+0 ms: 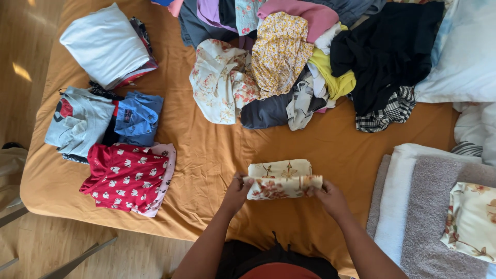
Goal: The person folds a floral-patterned cloth and a checkered cloth on a bed. They smooth out the items, fold them into neat rectangles, and place them on a stack of other folded items.
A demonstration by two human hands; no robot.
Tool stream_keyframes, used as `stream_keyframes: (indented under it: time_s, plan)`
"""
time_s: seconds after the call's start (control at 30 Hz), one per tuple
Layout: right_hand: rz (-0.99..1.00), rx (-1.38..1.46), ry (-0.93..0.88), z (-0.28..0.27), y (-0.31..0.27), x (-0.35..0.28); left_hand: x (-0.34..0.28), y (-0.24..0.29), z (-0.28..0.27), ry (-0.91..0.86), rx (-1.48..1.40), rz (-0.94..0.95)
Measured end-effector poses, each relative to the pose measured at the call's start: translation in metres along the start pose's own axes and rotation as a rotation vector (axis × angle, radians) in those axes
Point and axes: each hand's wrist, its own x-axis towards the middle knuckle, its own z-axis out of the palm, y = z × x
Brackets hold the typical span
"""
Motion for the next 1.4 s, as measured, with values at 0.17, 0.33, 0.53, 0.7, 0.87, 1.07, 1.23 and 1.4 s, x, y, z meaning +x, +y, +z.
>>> stream_keyframes:
  time_s: [0.17,0.33,0.53,0.7,0.87,1.07,1.23,1.4]
  plan:
    - [0.040,-0.098,0.055,0.002,-0.013,0.022,-0.006,0.011,0.008,-0.057,-0.039,-0.013]
    - [0.031,-0.178,0.038,0.010,-0.027,0.034,-0.005,0.020,0.007,-0.017,0.226,-0.081]
    - [0.091,-0.389,0.021,0.011,-0.037,0.044,-0.013,0.054,0.020,0.052,0.532,-0.205]
    - [0.202,-0.386,0.012,0.014,-0.014,0.050,-0.022,0.091,0.032,-0.014,0.556,-0.222]
    - [0.194,-0.352,0.019,0.014,0.020,0.048,0.005,-0.005,0.012,0.004,0.519,-0.252]
    - [0.209,-0.227,0.102,0.018,0.046,0.041,0.034,-0.077,0.004,0.044,0.377,-0.393]
    - [0.182,0.179,0.236,0.022,0.065,0.022,0.012,-0.046,0.013,0.023,0.404,-0.329]
    - [0.365,0.778,0.010,-0.001,0.005,-0.046,-0.059,0.070,0.039,-0.076,0.311,-0.162]
